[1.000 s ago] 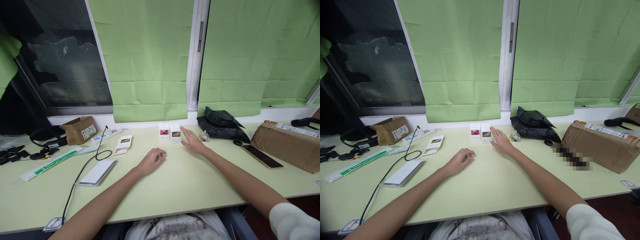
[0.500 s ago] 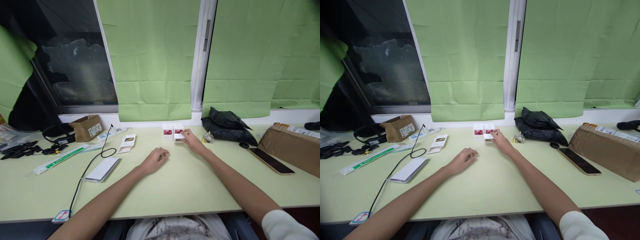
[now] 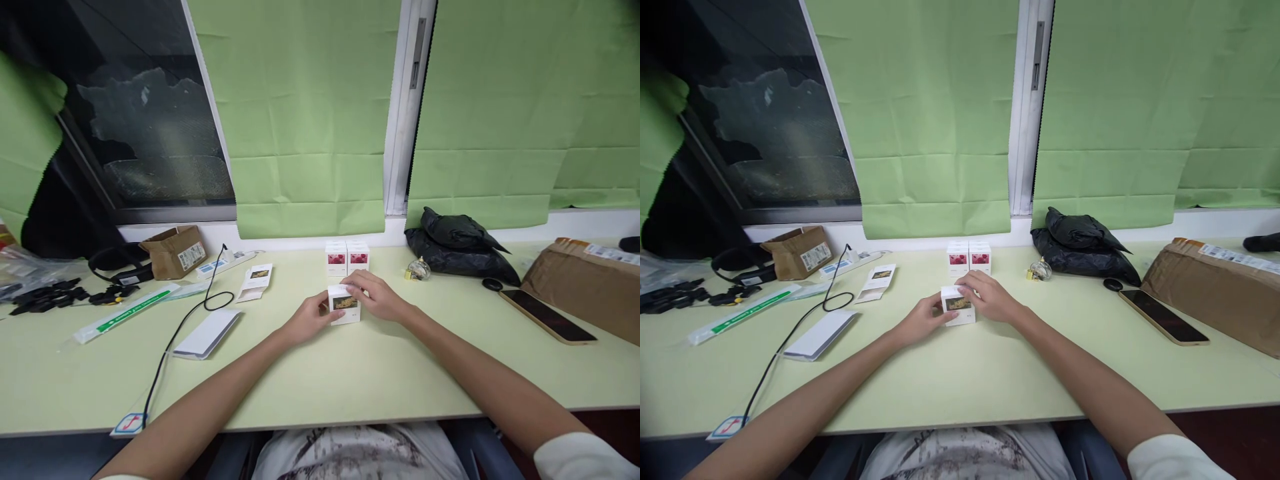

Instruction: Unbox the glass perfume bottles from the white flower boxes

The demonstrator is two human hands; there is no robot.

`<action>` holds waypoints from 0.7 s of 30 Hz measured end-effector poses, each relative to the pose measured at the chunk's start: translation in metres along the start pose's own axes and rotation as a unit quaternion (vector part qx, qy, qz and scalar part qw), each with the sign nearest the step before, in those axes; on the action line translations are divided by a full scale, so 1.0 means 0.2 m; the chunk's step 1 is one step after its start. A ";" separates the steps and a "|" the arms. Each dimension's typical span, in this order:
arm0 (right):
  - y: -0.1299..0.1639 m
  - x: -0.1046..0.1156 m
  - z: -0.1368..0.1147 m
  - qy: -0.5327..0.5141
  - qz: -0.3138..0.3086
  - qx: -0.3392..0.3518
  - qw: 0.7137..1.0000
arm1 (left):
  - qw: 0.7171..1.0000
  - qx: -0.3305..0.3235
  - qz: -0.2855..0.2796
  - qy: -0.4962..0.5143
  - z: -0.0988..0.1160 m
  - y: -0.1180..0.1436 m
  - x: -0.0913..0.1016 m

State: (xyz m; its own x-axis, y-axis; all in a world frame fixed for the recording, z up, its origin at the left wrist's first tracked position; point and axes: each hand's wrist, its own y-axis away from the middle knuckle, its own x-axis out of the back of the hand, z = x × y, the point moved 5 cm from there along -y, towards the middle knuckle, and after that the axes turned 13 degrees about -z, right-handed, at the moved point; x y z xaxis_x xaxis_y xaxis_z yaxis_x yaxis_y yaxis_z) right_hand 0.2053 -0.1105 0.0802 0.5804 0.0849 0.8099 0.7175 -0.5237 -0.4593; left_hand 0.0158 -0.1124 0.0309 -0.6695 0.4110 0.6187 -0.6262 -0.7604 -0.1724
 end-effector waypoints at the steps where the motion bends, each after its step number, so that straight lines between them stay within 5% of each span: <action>1: 0.00 0.01 0.00 -0.003 0.005 -0.001 1.000 | 1.000 -0.003 -0.005 0.010 0.01 0.00 0.00; 13: 0.01 0.09 0.06 -0.043 -0.009 -0.042 0.998 | 0.994 -0.032 0.087 -0.049 -0.01 0.01 0.05; 21: 0.02 0.05 0.09 -0.096 -0.019 -0.075 0.992 | 0.992 -0.046 0.088 -0.082 0.01 0.02 0.05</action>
State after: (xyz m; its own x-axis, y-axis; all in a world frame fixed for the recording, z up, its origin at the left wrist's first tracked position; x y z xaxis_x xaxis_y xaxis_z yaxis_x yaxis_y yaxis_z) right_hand 0.2203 -0.0955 0.0792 0.6279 0.2595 0.7338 0.6829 -0.6360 -0.3594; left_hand 0.0074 -0.1123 0.0390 -0.7024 0.1829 0.6879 -0.5444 -0.7606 -0.3537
